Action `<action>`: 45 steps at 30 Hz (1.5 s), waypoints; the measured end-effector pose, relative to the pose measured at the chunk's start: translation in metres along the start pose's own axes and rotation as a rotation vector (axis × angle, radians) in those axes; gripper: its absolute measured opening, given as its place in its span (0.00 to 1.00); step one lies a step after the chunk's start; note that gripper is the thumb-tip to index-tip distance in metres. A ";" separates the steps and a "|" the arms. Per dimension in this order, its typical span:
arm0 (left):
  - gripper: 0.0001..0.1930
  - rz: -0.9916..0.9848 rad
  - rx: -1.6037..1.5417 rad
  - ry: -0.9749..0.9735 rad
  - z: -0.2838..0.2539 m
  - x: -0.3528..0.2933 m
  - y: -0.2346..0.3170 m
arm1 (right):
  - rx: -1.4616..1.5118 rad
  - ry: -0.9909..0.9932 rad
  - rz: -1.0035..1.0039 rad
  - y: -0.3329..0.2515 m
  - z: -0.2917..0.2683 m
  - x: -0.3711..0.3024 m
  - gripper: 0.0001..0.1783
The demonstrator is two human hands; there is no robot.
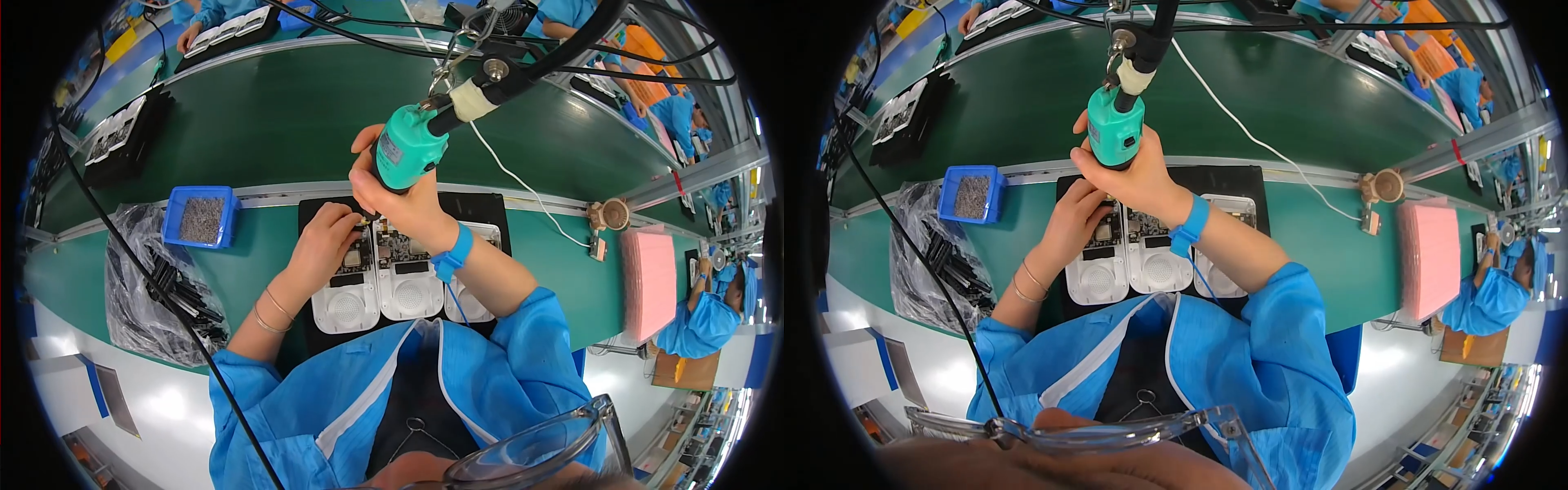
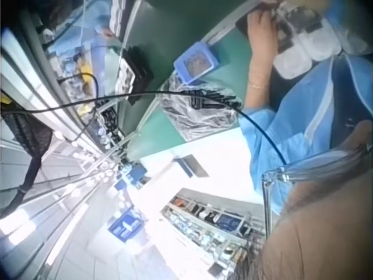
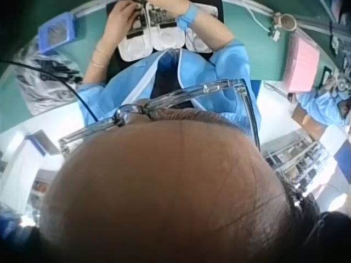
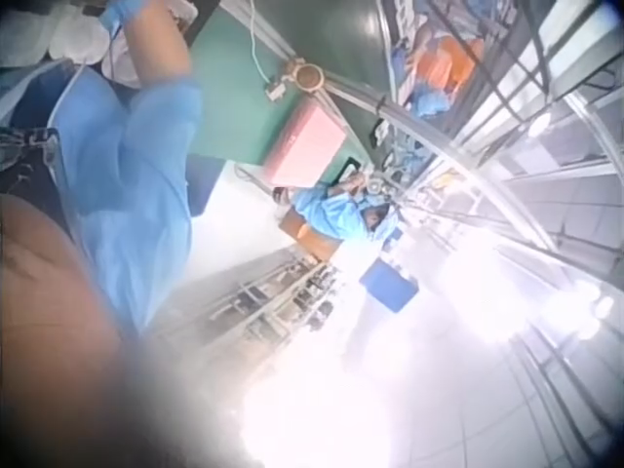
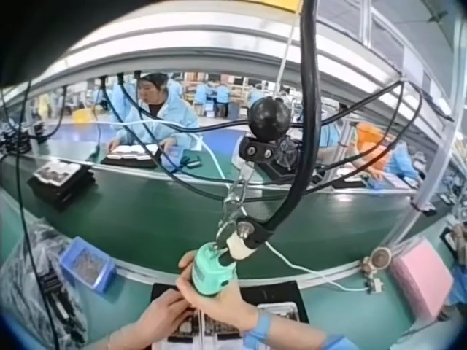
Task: The person assembles electronic devices by positioning circuit boards inside casings on trays, driving screws into the components using an electric screwdriver, and pushing the trays along the conveyor belt.
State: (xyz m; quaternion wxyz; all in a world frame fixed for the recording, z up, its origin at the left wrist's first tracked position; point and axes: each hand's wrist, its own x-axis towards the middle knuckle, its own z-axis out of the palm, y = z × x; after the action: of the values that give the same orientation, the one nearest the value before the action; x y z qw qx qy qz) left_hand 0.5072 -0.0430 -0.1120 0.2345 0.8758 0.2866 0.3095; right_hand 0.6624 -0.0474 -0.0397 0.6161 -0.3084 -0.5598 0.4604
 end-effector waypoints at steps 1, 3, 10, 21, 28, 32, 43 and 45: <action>0.11 -0.004 -0.006 -0.001 -0.001 0.000 0.001 | 0.001 -0.002 0.002 0.001 0.000 0.000 0.14; 0.11 -0.010 -0.012 -0.001 -0.001 0.000 0.001 | -0.002 0.002 0.001 0.003 0.000 0.000 0.14; 0.11 0.010 -0.008 0.010 -0.001 0.001 0.001 | -0.014 -0.024 0.019 0.005 0.000 -0.001 0.14; 0.10 -0.004 -0.006 -0.009 0.003 0.002 0.000 | -0.026 -0.022 0.078 0.017 -0.001 0.000 0.10; 0.10 0.004 -0.011 -0.019 0.001 0.002 0.000 | -0.002 -0.007 0.035 0.011 -0.011 -0.004 0.13; 0.10 0.001 -0.011 -0.030 -0.001 0.004 -0.001 | 0.000 0.155 -0.139 -0.020 -0.041 -0.001 0.13; 0.10 0.078 0.014 -0.001 0.005 0.017 -0.004 | -0.534 0.357 -0.093 -0.006 -0.113 -0.030 0.12; 0.11 0.082 0.017 -0.001 0.005 0.018 -0.003 | -0.489 0.372 -0.090 -0.008 -0.115 -0.032 0.11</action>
State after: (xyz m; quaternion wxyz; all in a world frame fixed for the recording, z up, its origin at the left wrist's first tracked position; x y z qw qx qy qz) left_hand 0.5210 -0.0303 -0.1094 0.2142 0.8891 0.2530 0.3157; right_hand 0.7781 -0.0642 -0.0668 0.6353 -0.5012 -0.5448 0.2200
